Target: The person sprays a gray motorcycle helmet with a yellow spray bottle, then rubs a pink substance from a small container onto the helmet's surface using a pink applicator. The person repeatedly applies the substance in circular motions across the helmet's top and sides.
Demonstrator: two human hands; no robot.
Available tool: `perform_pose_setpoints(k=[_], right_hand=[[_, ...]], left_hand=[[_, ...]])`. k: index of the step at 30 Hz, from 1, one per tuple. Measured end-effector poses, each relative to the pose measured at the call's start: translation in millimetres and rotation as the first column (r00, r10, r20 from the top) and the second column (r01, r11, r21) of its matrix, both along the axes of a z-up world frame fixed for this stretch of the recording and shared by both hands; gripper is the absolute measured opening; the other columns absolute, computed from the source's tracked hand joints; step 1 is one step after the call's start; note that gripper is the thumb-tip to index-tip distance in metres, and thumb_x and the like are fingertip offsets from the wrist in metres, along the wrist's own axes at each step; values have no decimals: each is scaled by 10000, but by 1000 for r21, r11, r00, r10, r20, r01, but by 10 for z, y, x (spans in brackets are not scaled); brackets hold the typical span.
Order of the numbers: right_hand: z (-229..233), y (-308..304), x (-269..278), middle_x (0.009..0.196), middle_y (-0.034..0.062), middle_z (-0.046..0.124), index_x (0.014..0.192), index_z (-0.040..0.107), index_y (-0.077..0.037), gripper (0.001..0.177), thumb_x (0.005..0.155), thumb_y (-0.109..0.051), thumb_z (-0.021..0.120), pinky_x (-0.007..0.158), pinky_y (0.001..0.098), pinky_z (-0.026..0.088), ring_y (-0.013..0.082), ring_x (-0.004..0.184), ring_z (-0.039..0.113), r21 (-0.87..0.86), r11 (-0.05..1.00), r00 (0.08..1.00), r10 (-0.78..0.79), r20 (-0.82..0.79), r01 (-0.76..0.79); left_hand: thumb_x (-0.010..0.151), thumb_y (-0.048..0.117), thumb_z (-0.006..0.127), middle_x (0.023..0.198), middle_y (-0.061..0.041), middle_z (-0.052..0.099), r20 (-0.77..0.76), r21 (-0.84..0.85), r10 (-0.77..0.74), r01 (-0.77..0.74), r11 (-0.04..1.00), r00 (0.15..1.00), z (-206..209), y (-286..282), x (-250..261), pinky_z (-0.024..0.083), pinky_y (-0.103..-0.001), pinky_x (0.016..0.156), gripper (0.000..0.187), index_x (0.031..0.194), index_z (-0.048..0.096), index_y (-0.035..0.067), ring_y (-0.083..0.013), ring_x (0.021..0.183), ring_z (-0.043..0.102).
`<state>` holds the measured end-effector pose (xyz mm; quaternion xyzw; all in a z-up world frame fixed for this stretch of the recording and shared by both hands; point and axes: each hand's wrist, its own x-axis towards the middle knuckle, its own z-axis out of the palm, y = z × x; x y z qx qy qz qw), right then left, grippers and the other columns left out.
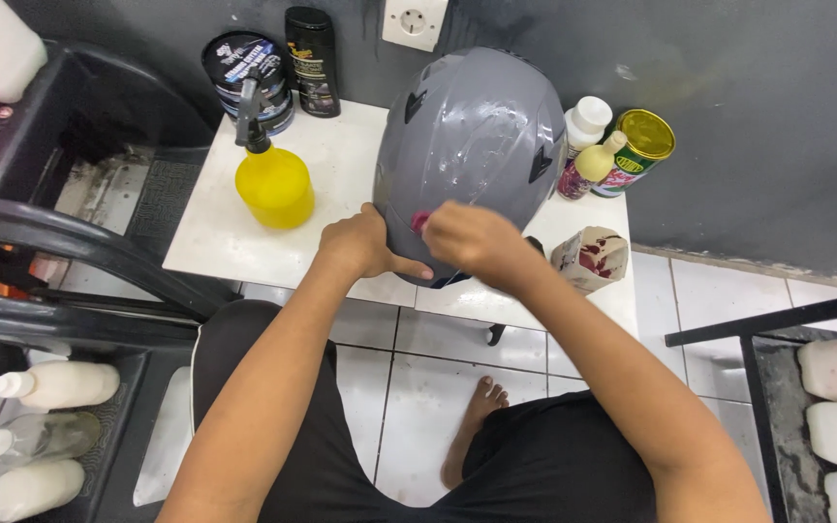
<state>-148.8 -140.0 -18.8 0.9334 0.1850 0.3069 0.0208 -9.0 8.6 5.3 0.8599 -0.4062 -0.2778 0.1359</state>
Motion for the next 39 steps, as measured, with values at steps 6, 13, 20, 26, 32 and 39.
perform_pose_setpoints(k=[6, 13, 20, 26, 32, 39], right_hand=[[-70, -395, 248, 880, -16, 600, 862, 696, -88, 152, 998, -136, 745, 715, 222, 509, 126, 780, 599, 22, 982, 964, -187, 188, 187], [-192, -153, 131, 792, 2, 589, 775, 665, -101, 178, 896, -91, 796, 634, 242, 498, 140, 734, 584, 18, 999, 999, -48, 7, 48], [-213, -92, 32, 790, -14, 525, 771, 601, -124, 239, 961, -128, 747, 570, 230, 465, 138, 687, 546, -42, 995, 993, -83, 81, 87], [86, -561, -15, 832, 59, 611, 824, 664, -68, 174, 926, -15, 794, 656, 296, 530, 236, 779, 641, 173, 980, 960, -142, 240, 102], [-52, -481, -98, 881, 45, 665, 863, 718, -72, 104, 895, -40, 812, 712, 285, 549, 230, 805, 673, 280, 955, 980, -141, 142, 97], [254, -690, -16, 856, 98, 621, 887, 699, -25, 100, 966, -9, 757, 686, 341, 535, 271, 739, 657, 456, 866, 880, -366, 301, 204]], left_hand=[[616, 672, 842, 1029, -349, 696, 13, 4, 4, -4, 1000, 1000, -27, -10, 2, 601, -502, 700, 1079, 1239, 519, -147, -440, 943, 716], [611, 696, 838, 1056, -328, 697, 7, 18, -14, 14, 1000, 1000, -75, -7, 8, 605, -497, 736, 1116, 1261, 492, -143, -428, 965, 716], [612, 689, 845, 1034, -336, 698, 17, 7, -3, 3, 1000, 1000, -65, -9, 4, 602, -501, 714, 1123, 1267, 495, -154, -432, 952, 715], [628, 682, 837, 1024, -354, 695, 37, 1, -9, 9, 1000, 999, -6, -41, 10, 602, -506, 696, 1103, 1253, 508, -165, -442, 937, 717], [629, 683, 834, 1024, -369, 691, 34, 17, -15, 14, 1000, 999, 29, -26, -6, 600, -516, 694, 1112, 1250, 504, -178, -454, 936, 714], [595, 690, 843, 1005, -379, 690, 46, 15, 0, -1, 1000, 999, -6, -56, -7, 597, -521, 671, 1136, 1241, 515, -185, -464, 914, 715]])
